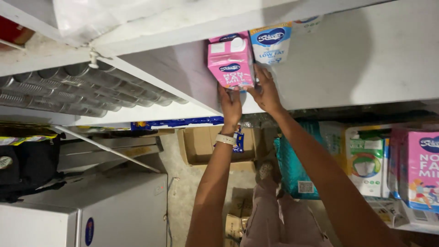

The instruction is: Organizing and stocking various milk cartons on a grocery store shelf from a basket.

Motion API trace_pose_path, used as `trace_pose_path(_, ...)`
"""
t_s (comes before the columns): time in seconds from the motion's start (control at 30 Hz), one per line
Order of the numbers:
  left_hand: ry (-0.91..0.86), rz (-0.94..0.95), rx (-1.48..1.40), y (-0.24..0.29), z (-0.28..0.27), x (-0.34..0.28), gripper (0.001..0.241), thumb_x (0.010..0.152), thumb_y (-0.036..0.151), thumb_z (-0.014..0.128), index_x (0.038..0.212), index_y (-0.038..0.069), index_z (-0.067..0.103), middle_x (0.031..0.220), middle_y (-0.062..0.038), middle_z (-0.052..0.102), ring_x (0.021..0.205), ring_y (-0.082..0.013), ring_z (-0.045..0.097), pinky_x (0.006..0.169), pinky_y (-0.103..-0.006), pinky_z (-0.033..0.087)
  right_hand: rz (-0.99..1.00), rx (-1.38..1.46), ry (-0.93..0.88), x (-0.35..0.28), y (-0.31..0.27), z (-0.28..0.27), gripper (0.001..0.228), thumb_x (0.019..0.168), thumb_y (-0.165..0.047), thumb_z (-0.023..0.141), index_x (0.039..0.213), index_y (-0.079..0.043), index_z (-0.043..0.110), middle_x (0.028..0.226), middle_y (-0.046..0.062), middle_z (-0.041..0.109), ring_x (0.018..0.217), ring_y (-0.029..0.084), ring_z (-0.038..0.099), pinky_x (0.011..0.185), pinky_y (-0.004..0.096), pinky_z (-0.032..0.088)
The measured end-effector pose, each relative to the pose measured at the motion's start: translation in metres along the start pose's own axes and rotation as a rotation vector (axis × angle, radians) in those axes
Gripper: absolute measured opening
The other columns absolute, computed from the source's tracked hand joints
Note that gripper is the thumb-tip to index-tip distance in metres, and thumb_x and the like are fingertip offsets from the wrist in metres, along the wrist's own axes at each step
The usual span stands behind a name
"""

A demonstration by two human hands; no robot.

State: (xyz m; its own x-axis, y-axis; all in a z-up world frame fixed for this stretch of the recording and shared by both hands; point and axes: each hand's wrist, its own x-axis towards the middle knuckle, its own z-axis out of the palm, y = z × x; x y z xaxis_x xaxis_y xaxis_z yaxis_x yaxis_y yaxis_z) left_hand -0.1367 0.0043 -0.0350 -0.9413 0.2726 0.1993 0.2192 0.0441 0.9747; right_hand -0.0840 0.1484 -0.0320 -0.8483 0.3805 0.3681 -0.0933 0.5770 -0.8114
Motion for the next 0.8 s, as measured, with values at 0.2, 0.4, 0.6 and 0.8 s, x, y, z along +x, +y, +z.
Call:
trace_pose_path(0.2,0.008,-0.010,0.037,0.000,0.005,0.008,0.063,0.104,0.019,0.058,0.157,0.000,0.029,0.136,-0.019,0.059,0.121,-0.0265,0.060,0.106,-0.0384,0.046,-0.104,-0.012,0.042,0.006,0.005,0.003,0.076,0.098,-0.025,0.079,0.158,0.000,0.039,0.153,0.025,0.050,0.140,0.043,0.049,0.116,0.048,0.042)
trace_pose_path(0.4,-0.026,0.012,-0.002,0.004,0.006,0.007,0.061,0.106,0.019,0.058,0.157,-0.001,0.032,0.140,-0.022,0.056,0.129,-0.0299,0.054,0.114,-0.0402,0.040,0.042,0.024,0.020,0.008,-0.015,-0.002,0.077,0.096,-0.025,0.077,0.159,-0.005,0.038,0.154,0.024,0.049,0.137,0.041,0.051,0.098,0.042,0.052)
trace_pose_path(0.6,0.003,-0.009,-0.001,-0.034,0.011,-0.028,0.069,0.102,0.015,0.060,0.160,-0.001,0.026,0.159,-0.022,0.037,0.147,-0.0301,0.038,0.122,-0.0389,0.027,0.034,0.019,0.115,-0.015,0.007,0.011,0.079,0.092,-0.026,0.081,0.157,-0.004,0.040,0.150,0.023,0.051,0.135,0.038,0.054,0.108,0.042,0.051)
trace_pose_path(0.8,-0.076,-0.025,-0.012,-0.009,0.027,-0.110,0.058,0.105,0.012,0.057,0.156,0.000,0.031,0.160,-0.018,0.037,0.145,-0.0279,0.039,0.121,-0.0384,0.031,0.125,0.066,0.177,-0.094,0.006,-0.019,0.071,0.093,-0.019,0.080,0.153,-0.003,0.044,0.147,0.021,0.054,0.133,0.035,0.056,0.110,0.044,0.048)
